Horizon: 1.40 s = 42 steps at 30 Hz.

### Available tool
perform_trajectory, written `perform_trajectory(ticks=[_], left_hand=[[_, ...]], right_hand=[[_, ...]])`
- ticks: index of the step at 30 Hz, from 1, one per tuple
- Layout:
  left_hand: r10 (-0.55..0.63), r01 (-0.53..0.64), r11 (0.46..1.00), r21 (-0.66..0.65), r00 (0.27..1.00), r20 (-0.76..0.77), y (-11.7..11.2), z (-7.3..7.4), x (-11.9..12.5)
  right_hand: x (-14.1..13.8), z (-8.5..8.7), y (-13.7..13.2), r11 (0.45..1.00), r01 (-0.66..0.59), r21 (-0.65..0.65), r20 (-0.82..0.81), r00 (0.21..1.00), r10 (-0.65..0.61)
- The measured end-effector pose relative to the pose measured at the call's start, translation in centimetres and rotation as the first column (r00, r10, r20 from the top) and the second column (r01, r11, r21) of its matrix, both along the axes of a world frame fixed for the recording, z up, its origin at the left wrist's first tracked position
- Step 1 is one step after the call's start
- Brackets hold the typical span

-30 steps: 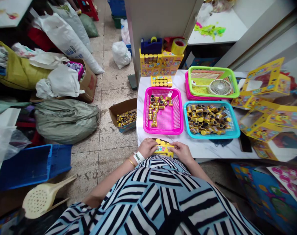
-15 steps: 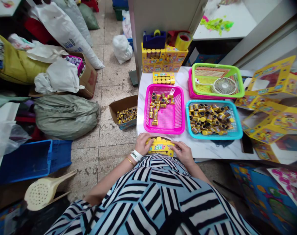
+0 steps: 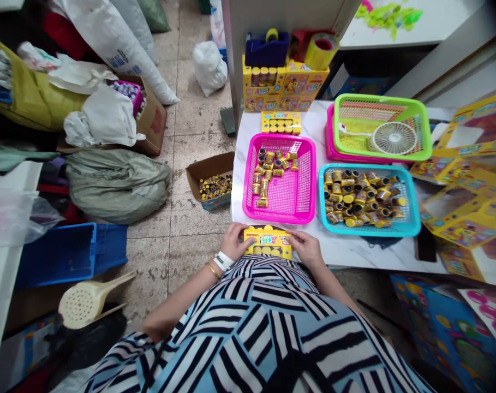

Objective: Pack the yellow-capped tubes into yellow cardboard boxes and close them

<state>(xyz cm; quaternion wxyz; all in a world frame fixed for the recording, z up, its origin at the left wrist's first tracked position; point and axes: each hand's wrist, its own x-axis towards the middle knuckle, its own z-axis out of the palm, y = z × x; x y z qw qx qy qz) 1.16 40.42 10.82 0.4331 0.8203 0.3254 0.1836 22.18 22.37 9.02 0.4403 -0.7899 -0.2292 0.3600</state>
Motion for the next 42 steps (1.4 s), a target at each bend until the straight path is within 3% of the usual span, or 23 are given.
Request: perform_trajectory(ticks=[4, 10, 14, 18, 22, 25, 28, 34, 39, 42], left_hand=[[-0.022, 0.023, 0.998, -0.064, 1.000, 0.012, -0.4, 0.0, -0.5], [0.119, -0.125, 0.980, -0.153, 0.992, -0.045, -0.7, -0.6, 0.3], [0.042, -0.042, 0.998, -0.036, 0.999, -0.006, -0.9, -1.0, 0.8], [0.025, -0.026, 0.996, 0.090, 1.000, 0.012, -1.2, -1.7, 1.4], [0.028, -0.028, 0.997, 0.069, 1.000, 0.007, -1.1, -1.9, 1.7], [-0.019, 0.018, 0.999, 0.038, 1.000, 0.016, -0.8, -1.6, 1.6], [-0.055, 0.054, 0.998, 0.029, 0.998, 0.039, -0.7, -1.1, 1.2], [-0.109, 0.109, 0.994, -0.003, 0.990, 0.085, -1.0, -0.7, 0.8], [-0.105, 0.106, 0.994, -0.010, 0.990, 0.098, -1.2, -1.0, 0.6], [-0.104, 0.105, 0.994, -0.007, 0.991, 0.082, -1.2, -1.3, 0.6]], right_hand=[[-0.5, 0.2, -0.5, 0.997, 0.082, 0.006, -0.131, 0.988, -0.080], [-1.1, 0.9, -0.2, 0.986, 0.167, -0.003, -0.148, 0.975, -0.165], [-1.2, 0.6, -0.3, 0.990, 0.138, -0.006, -0.114, 0.984, -0.138], [-1.2, 0.5, -0.6, 0.997, 0.081, -0.007, 0.058, 0.995, -0.080], [-1.0, 1.2, -0.3, 0.995, -0.095, -0.007, 0.326, 0.941, 0.092], [-0.7, 1.8, 0.6, 0.963, -0.268, -0.040, 0.517, 0.819, 0.249], [-0.7, 2.0, 1.7, 0.930, -0.351, -0.109, 0.612, 0.713, 0.341], [-0.8, 2.2, 3.6, 0.852, -0.452, -0.263, 0.573, 0.638, 0.515], [-0.1, 2.6, 4.3, 0.824, -0.465, -0.324, 0.518, 0.642, 0.565], [0.1, 3.1, 4.5, 0.777, -0.504, -0.377, 0.502, 0.594, 0.628]])
